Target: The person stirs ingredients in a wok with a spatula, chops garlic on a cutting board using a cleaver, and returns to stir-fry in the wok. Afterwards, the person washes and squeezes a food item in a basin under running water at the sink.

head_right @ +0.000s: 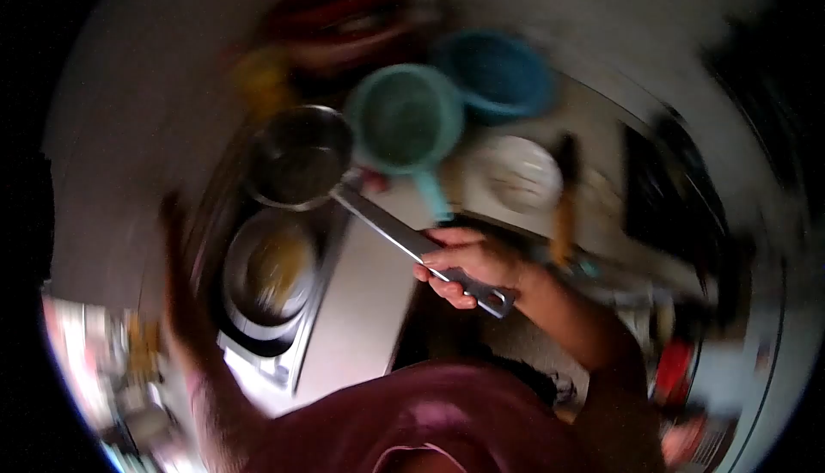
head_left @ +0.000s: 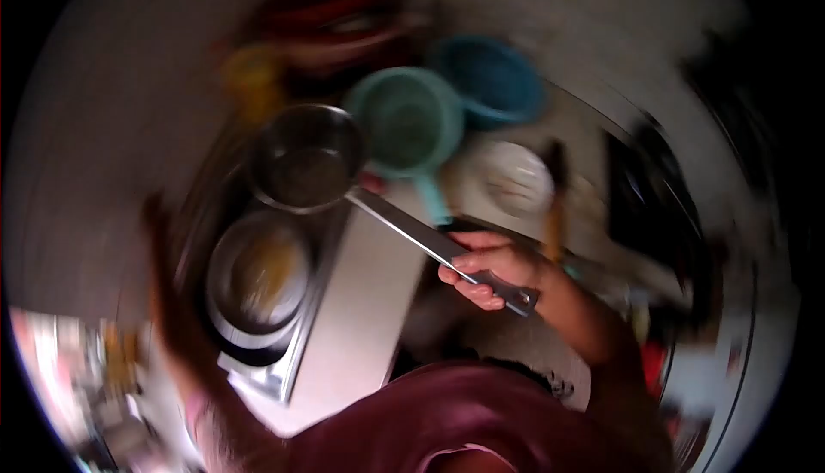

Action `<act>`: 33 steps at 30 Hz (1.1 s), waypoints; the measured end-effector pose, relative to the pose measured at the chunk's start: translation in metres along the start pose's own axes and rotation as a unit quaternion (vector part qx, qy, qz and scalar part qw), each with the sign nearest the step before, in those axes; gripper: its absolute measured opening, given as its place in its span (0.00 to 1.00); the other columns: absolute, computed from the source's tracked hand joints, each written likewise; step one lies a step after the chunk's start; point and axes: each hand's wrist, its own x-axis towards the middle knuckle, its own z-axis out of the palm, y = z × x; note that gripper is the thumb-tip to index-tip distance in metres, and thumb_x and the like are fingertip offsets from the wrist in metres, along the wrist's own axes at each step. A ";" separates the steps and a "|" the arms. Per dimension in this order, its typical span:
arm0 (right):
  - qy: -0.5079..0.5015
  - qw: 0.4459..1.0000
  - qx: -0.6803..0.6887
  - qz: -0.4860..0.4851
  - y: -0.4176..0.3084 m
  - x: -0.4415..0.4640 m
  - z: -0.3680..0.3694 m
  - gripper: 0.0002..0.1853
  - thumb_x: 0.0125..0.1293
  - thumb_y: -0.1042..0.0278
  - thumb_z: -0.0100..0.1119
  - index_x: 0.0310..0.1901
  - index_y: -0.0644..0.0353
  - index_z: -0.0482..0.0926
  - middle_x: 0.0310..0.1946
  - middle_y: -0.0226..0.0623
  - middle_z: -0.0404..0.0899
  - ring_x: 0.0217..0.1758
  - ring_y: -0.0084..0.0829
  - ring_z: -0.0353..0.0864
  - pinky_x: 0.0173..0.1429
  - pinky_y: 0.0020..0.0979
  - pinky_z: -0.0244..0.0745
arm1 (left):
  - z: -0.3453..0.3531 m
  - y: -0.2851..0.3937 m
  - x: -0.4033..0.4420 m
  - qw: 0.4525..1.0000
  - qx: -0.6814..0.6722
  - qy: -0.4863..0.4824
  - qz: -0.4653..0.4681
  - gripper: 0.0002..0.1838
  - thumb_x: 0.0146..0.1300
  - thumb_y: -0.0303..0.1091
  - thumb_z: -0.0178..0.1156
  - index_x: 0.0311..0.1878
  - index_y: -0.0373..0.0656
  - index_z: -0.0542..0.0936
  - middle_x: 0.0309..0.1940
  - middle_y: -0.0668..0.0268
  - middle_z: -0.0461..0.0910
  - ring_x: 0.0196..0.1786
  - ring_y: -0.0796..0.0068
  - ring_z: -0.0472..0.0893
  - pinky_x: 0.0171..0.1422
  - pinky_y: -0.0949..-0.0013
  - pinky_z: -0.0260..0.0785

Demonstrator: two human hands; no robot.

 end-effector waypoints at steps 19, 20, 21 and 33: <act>0.754 0.557 -0.320 -0.135 -0.082 -0.423 -0.372 0.33 0.57 0.70 0.50 0.63 0.64 0.48 0.32 0.43 0.72 0.19 0.32 0.70 0.21 0.38 0.68 | 0.064 0.169 -0.277 0.977 0.200 -0.033 0.072 0.21 0.54 0.23 0.52 0.53 0.33 0.67 0.50 0.53 0.69 0.53 0.60 0.70 0.51 0.61 0.69; 0.778 0.472 -0.413 -0.030 -0.086 -0.428 -0.387 0.33 0.58 0.69 0.50 0.63 0.63 0.48 0.36 0.47 0.73 0.23 0.36 0.73 0.24 0.41 0.70 | 0.063 0.177 -0.286 0.976 0.203 -0.032 0.067 0.21 0.54 0.23 0.52 0.53 0.33 0.67 0.50 0.53 0.69 0.53 0.60 0.70 0.51 0.61 0.69; 0.775 0.476 -0.415 -0.033 -0.086 -0.433 -0.401 0.33 0.58 0.69 0.50 0.63 0.63 0.48 0.36 0.47 0.73 0.23 0.36 0.73 0.24 0.41 0.70 | 0.062 0.182 -0.291 0.991 0.127 -0.012 0.036 0.21 0.54 0.24 0.53 0.53 0.33 0.67 0.50 0.54 0.69 0.52 0.60 0.71 0.50 0.62 0.70; 0.416 0.804 -0.151 -0.397 -0.113 -0.221 -0.235 0.14 0.57 0.68 0.51 0.43 0.64 0.66 0.26 0.34 0.70 0.17 0.22 0.67 0.17 0.24 0.65 | 0.018 0.352 -0.299 0.934 -0.305 0.181 -0.042 0.17 0.60 0.26 0.49 0.54 0.41 0.66 0.48 0.60 0.67 0.41 0.68 0.75 0.35 0.74 0.70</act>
